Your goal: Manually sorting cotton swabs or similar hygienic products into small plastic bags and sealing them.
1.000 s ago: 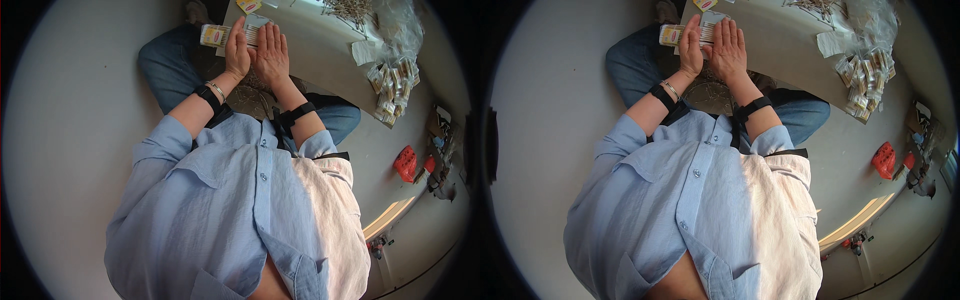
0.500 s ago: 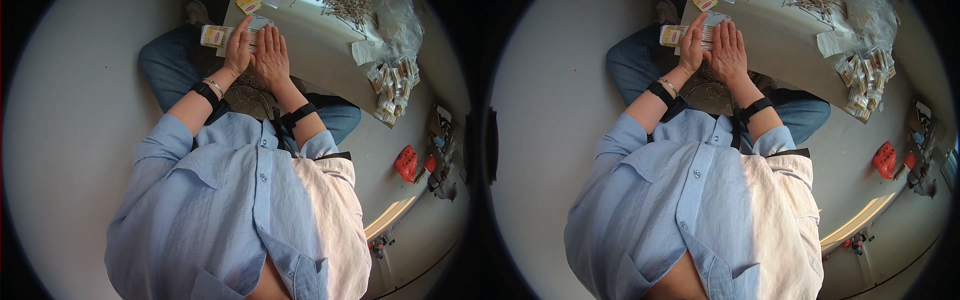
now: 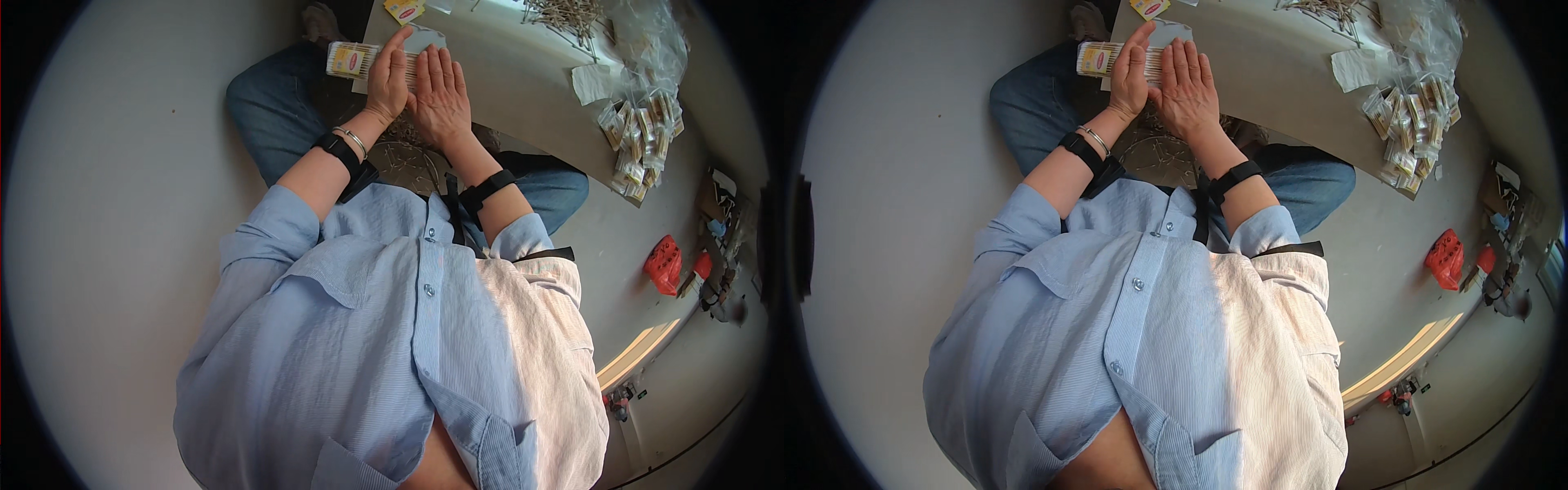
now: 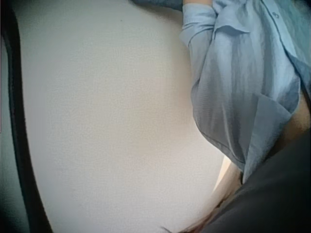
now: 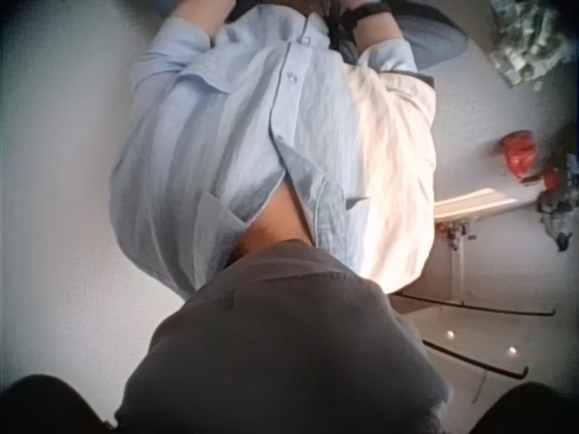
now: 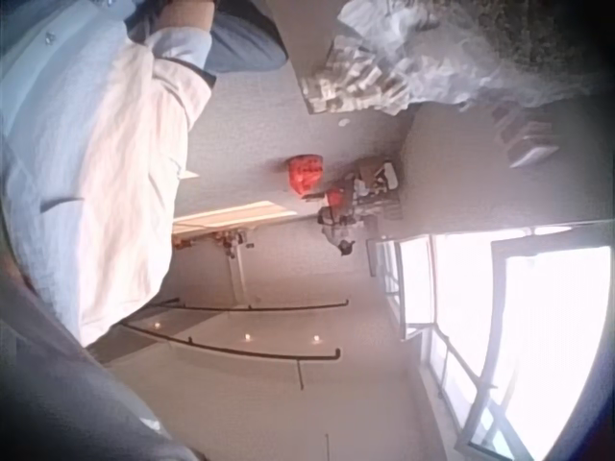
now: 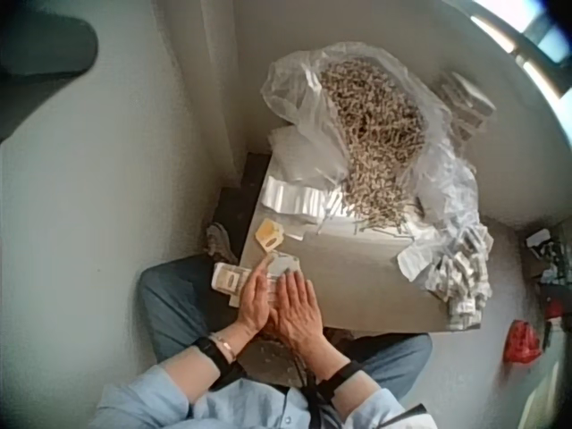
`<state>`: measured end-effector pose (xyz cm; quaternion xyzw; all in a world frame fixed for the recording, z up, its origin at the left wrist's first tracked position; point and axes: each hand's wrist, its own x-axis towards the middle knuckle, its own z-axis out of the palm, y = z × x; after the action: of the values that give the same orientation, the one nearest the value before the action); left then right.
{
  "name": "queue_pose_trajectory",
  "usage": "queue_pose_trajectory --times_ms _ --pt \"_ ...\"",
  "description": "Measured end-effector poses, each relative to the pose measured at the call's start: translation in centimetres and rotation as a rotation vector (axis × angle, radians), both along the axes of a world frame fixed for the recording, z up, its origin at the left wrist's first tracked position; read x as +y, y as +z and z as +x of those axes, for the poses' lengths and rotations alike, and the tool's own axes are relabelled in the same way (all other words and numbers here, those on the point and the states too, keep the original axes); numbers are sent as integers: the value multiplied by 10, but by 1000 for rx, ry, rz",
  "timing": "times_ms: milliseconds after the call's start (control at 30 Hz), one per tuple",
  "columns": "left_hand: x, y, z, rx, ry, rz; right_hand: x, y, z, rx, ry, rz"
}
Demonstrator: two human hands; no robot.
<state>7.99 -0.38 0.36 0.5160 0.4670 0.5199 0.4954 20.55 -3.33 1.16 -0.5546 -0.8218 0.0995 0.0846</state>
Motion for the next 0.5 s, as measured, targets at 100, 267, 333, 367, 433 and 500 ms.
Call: queue_pose_trajectory --times_ms 100,267,333,367,433,500 --pt "1 0 1 -15 -24 18 0 0 -2 23 -28 1" --pt "3 1 2 -148 49 -21 1 1 -6 -9 -56 6" --pt "0 2 -1 -211 59 -49 1 1 -6 1 -59 10" --pt "0 6 -1 -276 71 -77 1 1 -5 2 -38 0" --pt "-7 16 -8 -124 63 -35 1 0 -2 4 -14 -12" --pt "-11 33 -22 34 57 6 0 1 -3 -33 -35 2"
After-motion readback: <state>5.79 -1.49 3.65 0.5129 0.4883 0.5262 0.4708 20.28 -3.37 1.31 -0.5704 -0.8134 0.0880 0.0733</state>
